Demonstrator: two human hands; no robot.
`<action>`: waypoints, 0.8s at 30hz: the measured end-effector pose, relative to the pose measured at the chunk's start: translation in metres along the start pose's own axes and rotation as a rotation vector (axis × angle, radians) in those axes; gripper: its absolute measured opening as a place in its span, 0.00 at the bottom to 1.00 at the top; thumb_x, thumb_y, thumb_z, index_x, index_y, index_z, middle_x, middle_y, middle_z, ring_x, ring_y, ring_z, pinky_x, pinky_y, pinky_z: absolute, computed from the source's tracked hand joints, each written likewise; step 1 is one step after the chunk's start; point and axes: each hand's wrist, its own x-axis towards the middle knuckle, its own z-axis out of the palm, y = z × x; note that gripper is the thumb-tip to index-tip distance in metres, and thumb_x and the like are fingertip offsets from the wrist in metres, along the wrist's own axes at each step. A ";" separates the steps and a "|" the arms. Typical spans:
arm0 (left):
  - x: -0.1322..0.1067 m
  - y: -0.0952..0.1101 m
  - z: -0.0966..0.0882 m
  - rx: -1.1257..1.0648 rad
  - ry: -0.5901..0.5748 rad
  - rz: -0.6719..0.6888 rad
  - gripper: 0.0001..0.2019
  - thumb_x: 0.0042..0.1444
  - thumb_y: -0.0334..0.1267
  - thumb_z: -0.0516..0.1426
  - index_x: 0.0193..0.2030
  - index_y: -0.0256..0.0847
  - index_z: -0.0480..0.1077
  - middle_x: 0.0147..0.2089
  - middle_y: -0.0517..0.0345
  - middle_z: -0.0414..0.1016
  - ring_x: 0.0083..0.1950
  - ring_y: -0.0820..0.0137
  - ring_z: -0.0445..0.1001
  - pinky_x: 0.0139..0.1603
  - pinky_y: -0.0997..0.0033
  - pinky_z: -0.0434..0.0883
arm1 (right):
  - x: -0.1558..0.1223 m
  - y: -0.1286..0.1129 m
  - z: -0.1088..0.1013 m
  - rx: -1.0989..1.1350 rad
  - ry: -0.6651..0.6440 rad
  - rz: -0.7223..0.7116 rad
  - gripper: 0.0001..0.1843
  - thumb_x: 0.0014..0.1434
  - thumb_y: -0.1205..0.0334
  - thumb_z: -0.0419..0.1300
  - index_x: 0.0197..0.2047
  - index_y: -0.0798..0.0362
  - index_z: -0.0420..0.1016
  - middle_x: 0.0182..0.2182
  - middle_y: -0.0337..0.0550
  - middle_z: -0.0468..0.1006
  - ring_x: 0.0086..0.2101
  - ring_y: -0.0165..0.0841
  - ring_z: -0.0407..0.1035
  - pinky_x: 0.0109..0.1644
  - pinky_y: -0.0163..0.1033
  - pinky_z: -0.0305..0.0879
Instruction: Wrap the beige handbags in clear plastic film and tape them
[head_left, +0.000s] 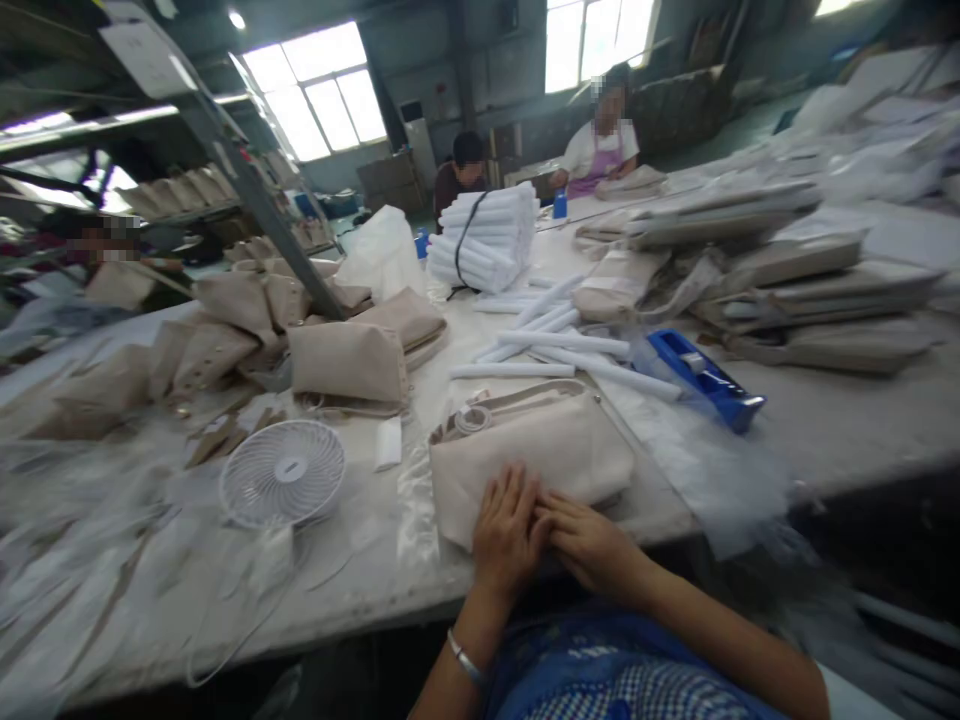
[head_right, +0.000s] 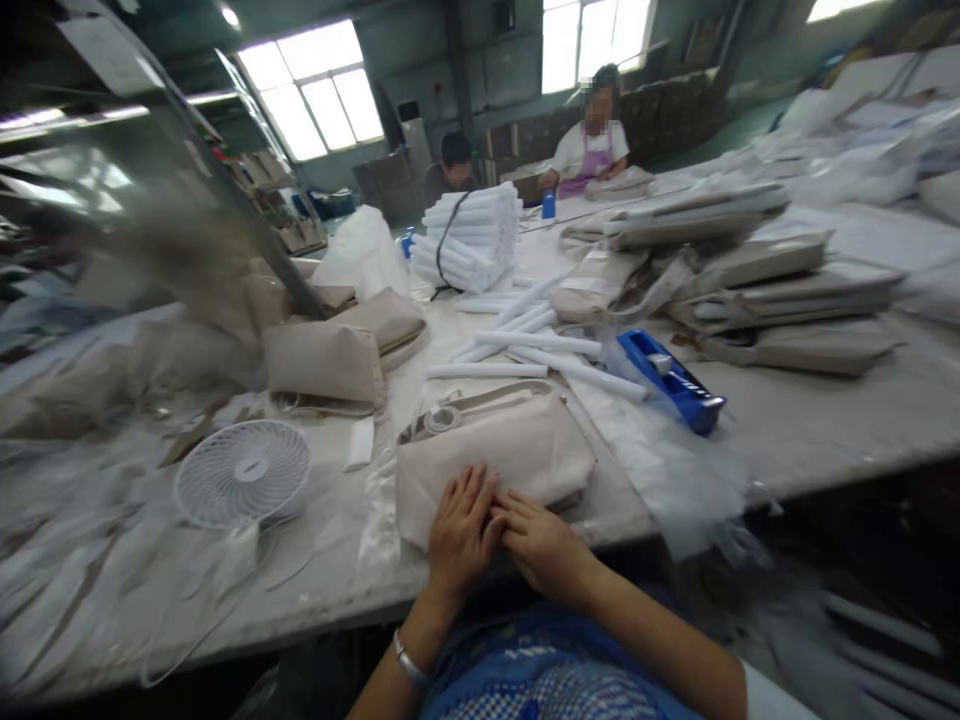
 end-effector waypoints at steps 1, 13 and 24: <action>-0.003 -0.002 0.002 0.034 -0.001 0.028 0.28 0.66 0.47 0.53 0.70 0.43 0.59 0.73 0.47 0.58 0.73 0.54 0.57 0.68 0.48 0.64 | -0.003 0.003 -0.013 0.027 -0.011 0.007 0.19 0.65 0.71 0.53 0.56 0.50 0.77 0.53 0.47 0.79 0.57 0.39 0.70 0.64 0.52 0.67; -0.007 -0.003 0.008 0.176 -0.062 0.062 0.35 0.62 0.50 0.57 0.73 0.45 0.53 0.75 0.48 0.51 0.75 0.54 0.51 0.71 0.50 0.58 | -0.066 0.107 -0.087 -0.431 0.123 0.483 0.20 0.68 0.60 0.54 0.59 0.58 0.74 0.58 0.56 0.74 0.60 0.48 0.65 0.63 0.56 0.65; -0.006 -0.001 0.008 0.209 -0.062 0.081 0.34 0.62 0.47 0.57 0.73 0.44 0.53 0.76 0.48 0.50 0.75 0.54 0.51 0.72 0.50 0.56 | -0.084 0.137 -0.090 -0.748 0.049 0.658 0.15 0.64 0.68 0.56 0.51 0.57 0.80 0.55 0.52 0.77 0.57 0.51 0.67 0.56 0.54 0.66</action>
